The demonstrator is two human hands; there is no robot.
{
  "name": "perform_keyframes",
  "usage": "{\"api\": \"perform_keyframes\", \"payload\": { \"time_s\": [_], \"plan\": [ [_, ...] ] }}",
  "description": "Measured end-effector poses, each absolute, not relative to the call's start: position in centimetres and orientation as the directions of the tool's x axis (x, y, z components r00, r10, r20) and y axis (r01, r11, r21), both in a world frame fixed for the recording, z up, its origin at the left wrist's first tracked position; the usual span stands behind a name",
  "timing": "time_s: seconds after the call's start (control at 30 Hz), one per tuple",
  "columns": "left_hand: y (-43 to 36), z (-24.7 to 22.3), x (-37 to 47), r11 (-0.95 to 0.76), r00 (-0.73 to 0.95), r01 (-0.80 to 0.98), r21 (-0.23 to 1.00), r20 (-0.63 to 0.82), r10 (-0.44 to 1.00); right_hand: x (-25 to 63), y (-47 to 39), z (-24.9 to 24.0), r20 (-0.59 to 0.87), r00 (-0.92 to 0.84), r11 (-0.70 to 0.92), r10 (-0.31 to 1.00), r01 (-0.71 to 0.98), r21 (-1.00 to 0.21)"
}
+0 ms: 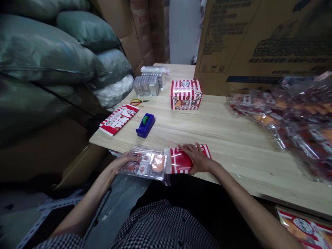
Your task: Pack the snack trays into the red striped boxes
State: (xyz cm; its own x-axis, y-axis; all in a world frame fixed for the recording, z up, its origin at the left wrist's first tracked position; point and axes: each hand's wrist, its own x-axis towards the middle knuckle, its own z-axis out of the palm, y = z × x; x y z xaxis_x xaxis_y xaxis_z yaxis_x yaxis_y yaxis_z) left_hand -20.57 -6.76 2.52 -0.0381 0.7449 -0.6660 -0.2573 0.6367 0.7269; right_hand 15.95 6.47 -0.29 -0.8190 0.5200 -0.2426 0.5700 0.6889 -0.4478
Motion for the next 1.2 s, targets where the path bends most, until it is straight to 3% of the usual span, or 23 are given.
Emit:
{"api": "perform_keyframes", "payload": {
  "time_s": [0.1, 0.27, 0.53, 0.87, 1.07, 1.2],
  "plan": [
    [-5.3, 2.2, -20.2, 0.636, 0.004, -0.198, 0.746, -0.648, 0.761, 16.4, 5.6, -0.3, -0.241, -0.823, 0.691, 0.514, 0.564, -0.452],
    [-3.7, 1.8, -18.5, 0.529, -0.128, -0.221, 0.82, -0.562, 0.817, 16.7, 4.6, -1.1, -0.207, -0.816, 0.695, 0.54, 0.571, -0.437],
    [-3.4, 0.3, -17.2, 0.371, -0.262, -0.043, 0.928, -0.369, 0.892, 17.1, 3.6, -1.6, -0.138, -0.804, 0.704, 0.579, 0.578, -0.413],
    [-3.2, 2.3, -17.5, 0.15, -0.265, 0.389, 0.909, -0.046, 0.963, 15.9, 3.0, -0.5, -0.163, -0.785, 0.697, 0.597, 0.609, -0.379],
    [-4.4, 4.2, -18.1, 0.15, -0.237, 0.348, 0.925, -0.068, 0.969, 16.2, 3.1, -1.1, -0.134, -0.785, 0.7, 0.605, 0.604, -0.382],
    [-5.8, 4.4, -18.3, 0.18, -0.332, 0.239, 0.954, -0.094, 0.938, 16.3, 3.1, -1.7, -0.13, -0.779, 0.694, 0.613, 0.61, -0.382]
  ]
}}
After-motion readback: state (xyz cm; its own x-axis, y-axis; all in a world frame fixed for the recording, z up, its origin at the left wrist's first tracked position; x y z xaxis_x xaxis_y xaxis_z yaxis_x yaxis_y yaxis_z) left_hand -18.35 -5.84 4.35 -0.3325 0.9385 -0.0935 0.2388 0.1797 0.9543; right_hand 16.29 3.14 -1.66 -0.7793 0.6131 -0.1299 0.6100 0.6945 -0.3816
